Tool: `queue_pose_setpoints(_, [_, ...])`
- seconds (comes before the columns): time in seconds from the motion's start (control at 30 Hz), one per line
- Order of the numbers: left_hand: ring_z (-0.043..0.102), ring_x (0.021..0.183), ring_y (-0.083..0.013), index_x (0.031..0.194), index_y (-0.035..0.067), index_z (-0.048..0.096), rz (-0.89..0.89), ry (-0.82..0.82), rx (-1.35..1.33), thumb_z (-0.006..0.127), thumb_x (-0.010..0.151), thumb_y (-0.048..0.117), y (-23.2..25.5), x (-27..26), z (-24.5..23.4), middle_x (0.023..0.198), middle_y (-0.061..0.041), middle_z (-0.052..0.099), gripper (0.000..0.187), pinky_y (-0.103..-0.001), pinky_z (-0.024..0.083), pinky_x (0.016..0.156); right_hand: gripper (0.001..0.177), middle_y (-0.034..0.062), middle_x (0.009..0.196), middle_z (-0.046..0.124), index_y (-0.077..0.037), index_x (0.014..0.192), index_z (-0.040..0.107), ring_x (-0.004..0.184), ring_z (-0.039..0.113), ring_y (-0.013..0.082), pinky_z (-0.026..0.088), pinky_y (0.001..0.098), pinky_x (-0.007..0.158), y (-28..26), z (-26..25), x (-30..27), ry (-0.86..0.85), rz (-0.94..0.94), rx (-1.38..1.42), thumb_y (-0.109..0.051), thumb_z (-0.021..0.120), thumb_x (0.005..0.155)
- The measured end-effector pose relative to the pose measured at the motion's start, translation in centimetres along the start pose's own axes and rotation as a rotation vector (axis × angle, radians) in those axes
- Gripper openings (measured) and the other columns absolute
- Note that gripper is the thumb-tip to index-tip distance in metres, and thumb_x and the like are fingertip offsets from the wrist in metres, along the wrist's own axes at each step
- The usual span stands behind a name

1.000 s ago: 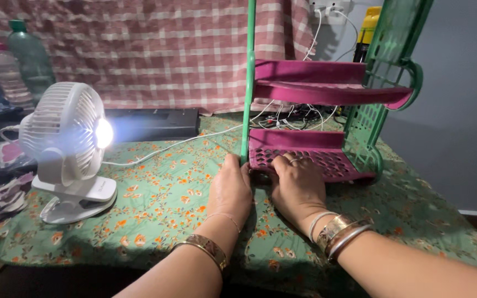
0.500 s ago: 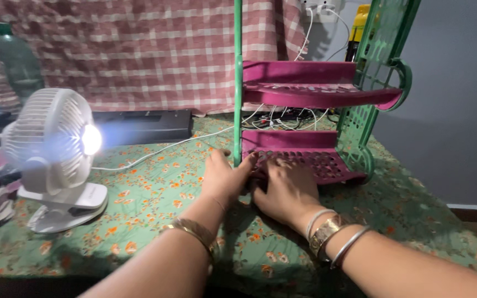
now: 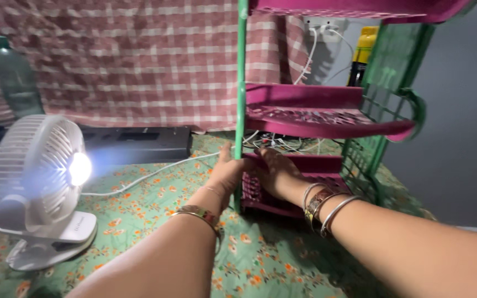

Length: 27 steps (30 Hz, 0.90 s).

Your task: The person assembles a small plastic storage rack by connecting pink trays with green side panels. They repeatedly attach and detach components, aligning slots and snapping pieces together on a table.

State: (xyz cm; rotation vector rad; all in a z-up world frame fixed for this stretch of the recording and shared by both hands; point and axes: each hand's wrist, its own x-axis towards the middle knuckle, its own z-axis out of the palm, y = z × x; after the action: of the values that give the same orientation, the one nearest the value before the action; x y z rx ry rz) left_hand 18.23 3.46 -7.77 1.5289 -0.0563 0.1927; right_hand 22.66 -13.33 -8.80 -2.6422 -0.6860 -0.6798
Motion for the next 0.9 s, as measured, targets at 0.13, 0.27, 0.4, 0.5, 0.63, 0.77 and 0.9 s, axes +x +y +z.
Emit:
queue_pose_setpoints(0.13, [0.062, 0.118, -0.0291, 0.156, 0.012, 0.027, 0.028, -0.101, -0.137, 0.071, 0.062, 0.011, -0.1, 1.3, 0.9, 0.127, -0.016, 0.066, 0.104, -0.038, 0.046, 0.104, 0.052, 0.0217, 0.142, 0.054, -0.003, 0.142, 0.051, 0.135, 0.047, 0.0373, 0.036, 0.044, 0.113, 1.9, 3.4, 1.1, 0.108, -0.179, 0.085, -0.015, 0.059, 0.092])
queue_pose_setpoints(0.27, [0.062, 0.116, -0.0275, 0.144, 0.01, 0.045, 0.051, -0.214, -0.153, 0.073, 0.063, 0.016, 0.4, 1.2, 0.1, 0.121, -0.015, 0.068, 0.086, -0.037, 0.044, 0.103, 0.041, 0.011, 0.135, 0.062, -0.011, 0.136, 0.056, 0.125, 0.054, 0.0326, 0.04, 0.0429, 0.112, 1.7, 3.7, 2.4, -0.048, -0.136, -0.154, -0.007, 0.051, 0.095])
queue_pose_setpoints(0.4, [0.052, 0.135, -0.0277, 0.151, 0.013, 0.044, 0.103, -0.331, -0.056, 0.078, 0.062, 0.039, 0.8, 1.1, -0.5, 0.143, -0.016, 0.06, 0.099, -0.043, 0.036, 0.111, 0.045, 0.0087, 0.126, 0.068, -0.015, 0.121, 0.063, 0.117, 0.061, 0.0336, 0.047, 0.0444, 0.108, 0.6, 2.6, 2.0, 0.18, -0.278, -0.15, 0.005, 0.051, 0.081])
queue_pose_setpoints(0.5, [0.016, 0.156, -0.0253, 0.165, 0.023, 0.004, -0.113, -0.403, -0.093, 0.074, 0.067, 0.07, 0.7, 0.7, -1.4, 0.169, -0.013, 0.021, 0.129, -0.047, 0.014, 0.123, 0.03, 0.0184, 0.122, 0.062, -0.009, 0.122, 0.059, 0.11, 0.065, 0.0368, 0.056, 0.0437, 0.093, -1.2, 1.9, 1.4, -0.015, 0.171, -0.03, -0.001, 0.052, 0.094])
queue_pose_setpoints(0.63, [0.007, 0.154, -0.0252, 0.167, 0.024, 0.009, -0.144, -0.435, -0.254, 0.048, 0.064, 0.091, 0.2, 0.9, -2.4, 0.171, -0.011, 0.009, 0.129, -0.048, 0.009, 0.12, 0.041, 0.0169, 0.118, 0.063, -0.014, 0.126, 0.059, 0.104, 0.067, 0.0354, 0.056, 0.0429, 0.089, -2.2, 1.1, 1.4, 0.014, 0.215, -0.019, -0.002, 0.057, 0.087])
queue_pose_setpoints(0.77, [0.051, 0.119, -0.0301, 0.162, 0.028, 0.023, -0.148, -0.254, -0.197, 0.044, 0.083, 0.075, -0.3, 2.4, -1.9, 0.156, -0.016, 0.047, 0.095, -0.055, 0.039, 0.111, 0.035, 0.0147, 0.119, 0.064, -0.021, 0.124, 0.062, 0.107, 0.066, 0.0345, 0.055, 0.0434, 0.091, -0.3, 2.7, 2.2, 0.006, 0.275, -0.007, -0.008, 0.058, 0.091])
queue_pose_setpoints(0.9, [0.065, 0.102, -0.0186, 0.152, 0.026, 0.05, 0.094, -0.109, 0.052, 0.042, 0.091, 0.064, -1.1, 4.3, -0.8, 0.13, -0.015, 0.071, 0.072, -0.038, 0.056, 0.088, 0.028, 0.015, 0.118, 0.066, -0.02, 0.122, 0.065, 0.105, 0.067, 0.0344, 0.055, 0.0438, 0.091, 2.3, 4.4, 4.1, 0.114, -0.064, -0.18, -0.016, 0.057, 0.095])
